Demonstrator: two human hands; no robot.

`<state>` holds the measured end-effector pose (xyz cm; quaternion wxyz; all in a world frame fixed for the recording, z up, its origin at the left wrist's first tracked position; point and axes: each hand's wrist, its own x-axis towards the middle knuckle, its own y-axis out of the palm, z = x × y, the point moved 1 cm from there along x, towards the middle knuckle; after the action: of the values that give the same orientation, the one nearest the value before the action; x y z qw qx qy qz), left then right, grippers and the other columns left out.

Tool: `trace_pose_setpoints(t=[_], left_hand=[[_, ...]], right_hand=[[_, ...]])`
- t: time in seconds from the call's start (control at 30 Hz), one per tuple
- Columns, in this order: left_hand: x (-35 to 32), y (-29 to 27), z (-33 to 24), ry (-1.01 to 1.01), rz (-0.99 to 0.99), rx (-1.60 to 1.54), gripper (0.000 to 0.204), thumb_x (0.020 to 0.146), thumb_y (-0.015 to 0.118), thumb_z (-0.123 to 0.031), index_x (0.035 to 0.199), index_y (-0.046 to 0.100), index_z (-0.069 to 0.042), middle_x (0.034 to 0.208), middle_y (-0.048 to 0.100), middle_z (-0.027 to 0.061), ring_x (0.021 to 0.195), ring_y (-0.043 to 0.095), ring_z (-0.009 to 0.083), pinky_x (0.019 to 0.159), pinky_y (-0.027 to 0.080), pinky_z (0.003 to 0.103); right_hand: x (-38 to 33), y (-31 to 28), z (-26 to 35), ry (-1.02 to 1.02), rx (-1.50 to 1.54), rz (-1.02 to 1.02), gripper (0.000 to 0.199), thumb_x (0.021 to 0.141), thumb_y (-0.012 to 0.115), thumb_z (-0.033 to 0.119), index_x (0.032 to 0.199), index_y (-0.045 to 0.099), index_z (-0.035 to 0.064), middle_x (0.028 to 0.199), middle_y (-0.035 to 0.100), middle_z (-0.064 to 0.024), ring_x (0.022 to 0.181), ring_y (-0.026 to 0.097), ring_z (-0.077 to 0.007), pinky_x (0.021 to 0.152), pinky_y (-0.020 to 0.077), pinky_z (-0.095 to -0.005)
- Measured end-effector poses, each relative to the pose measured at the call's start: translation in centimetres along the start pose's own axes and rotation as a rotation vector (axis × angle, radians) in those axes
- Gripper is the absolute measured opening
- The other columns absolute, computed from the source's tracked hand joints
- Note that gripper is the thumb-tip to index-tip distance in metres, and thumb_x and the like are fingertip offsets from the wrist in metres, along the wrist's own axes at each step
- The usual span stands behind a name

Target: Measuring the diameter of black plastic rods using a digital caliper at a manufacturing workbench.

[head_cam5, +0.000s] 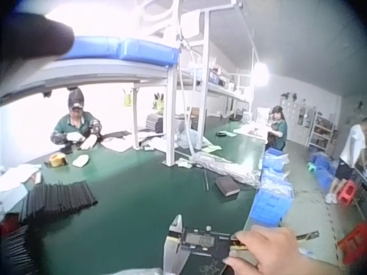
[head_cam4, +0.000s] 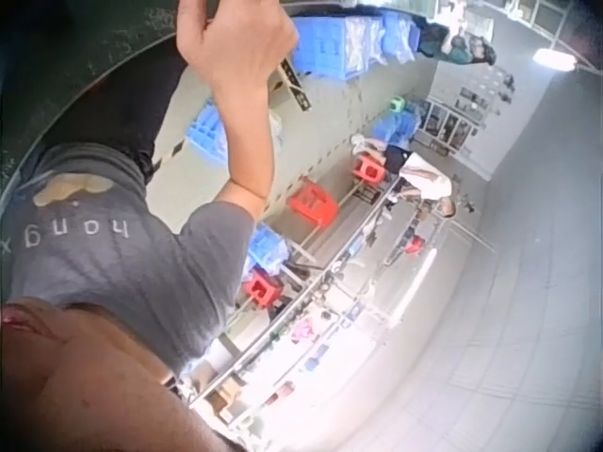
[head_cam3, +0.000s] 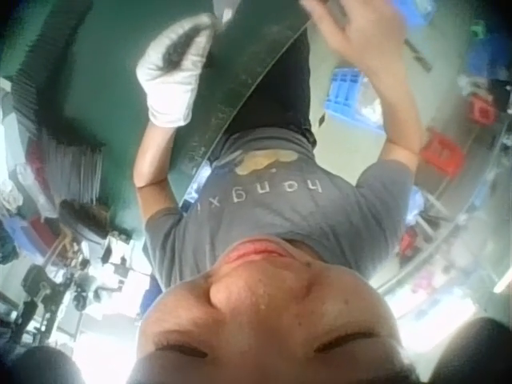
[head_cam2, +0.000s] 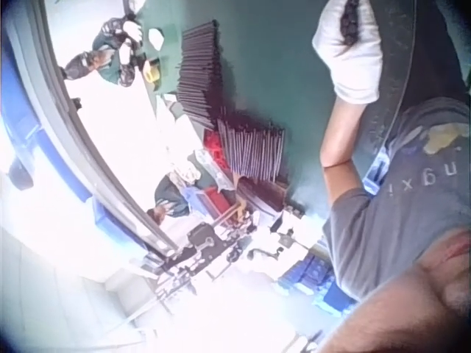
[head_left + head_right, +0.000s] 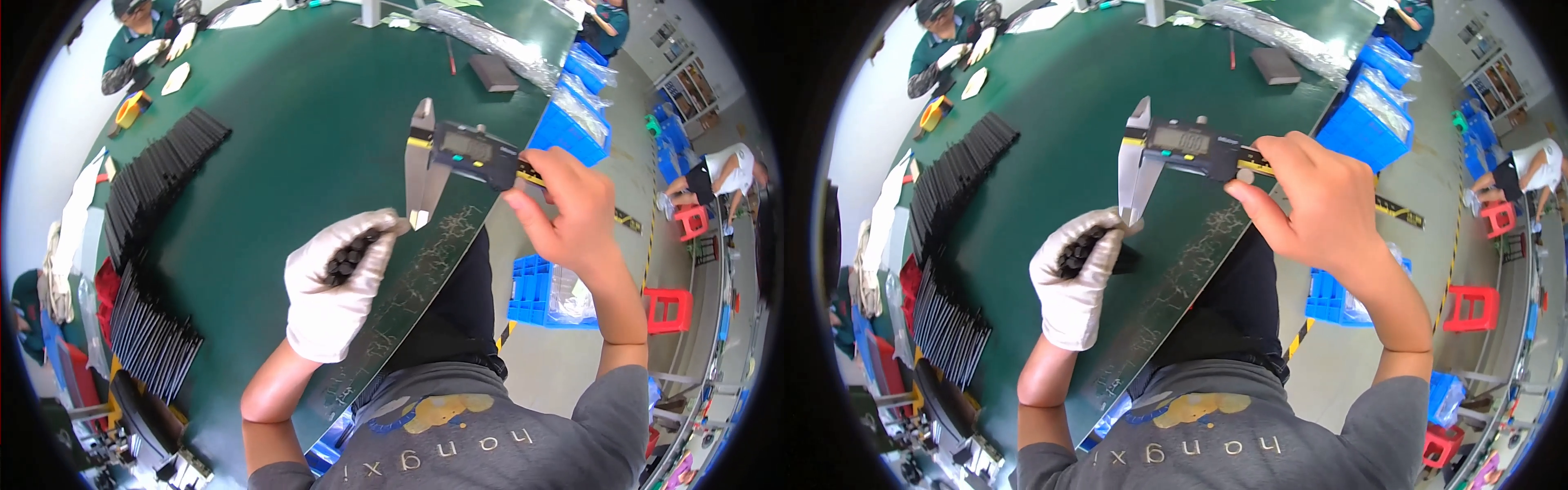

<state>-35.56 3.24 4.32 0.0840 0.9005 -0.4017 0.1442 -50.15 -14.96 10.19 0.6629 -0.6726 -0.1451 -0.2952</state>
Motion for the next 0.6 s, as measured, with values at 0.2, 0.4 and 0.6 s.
trace_pose_setpoints(t=[0.2, 0.4, 0.6], left_hand=[[-0.3, 0.2, 0.3, 0.037, -0.029, -0.027, 0.019, 0.080, 0.065, 0.007, 0.098, 0.064, 0.002, 0.090, 0.068, 0.0081, 0.081, 0.063, 0.0101, 0.074, 0.051, 0.022], [-0.5, 0.2, 0.7, 0.070, -0.080, -0.010, 0.018, 0.079, 0.067, 0.007, 0.096, 0.065, 0.001, 0.085, 0.067, 0.0062, 0.077, 0.062, 0.0090, 0.068, 0.050, 0.021], [-0.4, 0.0, 1.0, 0.133, -0.079, 0.050, 0.018, 0.077, 0.068, 0.007, 0.093, 0.063, 0.000, 0.083, 0.066, 0.0078, 0.073, 0.062, 0.0105, 0.065, 0.050, 0.023]], right_hand=[[0.2, 0.5, 2.0, 0.115, 0.241, 0.056, 0.029, 0.073, 0.068, 0.017, 0.095, 0.059, 0.0013, 0.072, 0.058, -0.0075, 0.052, 0.054, -0.0221, 0.046, 0.0407, -0.0310], [0.3, 0.8, 2.7, 0.150, 0.272, 0.075, 0.026, 0.075, 0.069, 0.019, 0.092, 0.060, 0.0016, 0.070, 0.058, -0.0069, 0.050, 0.053, -0.0194, 0.045, 0.0396, -0.0296], [0.4, 1.0, 2.7, 0.143, 0.260, 0.069, 0.026, 0.075, 0.072, 0.022, 0.087, 0.061, 0.0021, 0.068, 0.059, -0.0067, 0.048, 0.052, -0.0185, 0.044, 0.0389, -0.0292]])
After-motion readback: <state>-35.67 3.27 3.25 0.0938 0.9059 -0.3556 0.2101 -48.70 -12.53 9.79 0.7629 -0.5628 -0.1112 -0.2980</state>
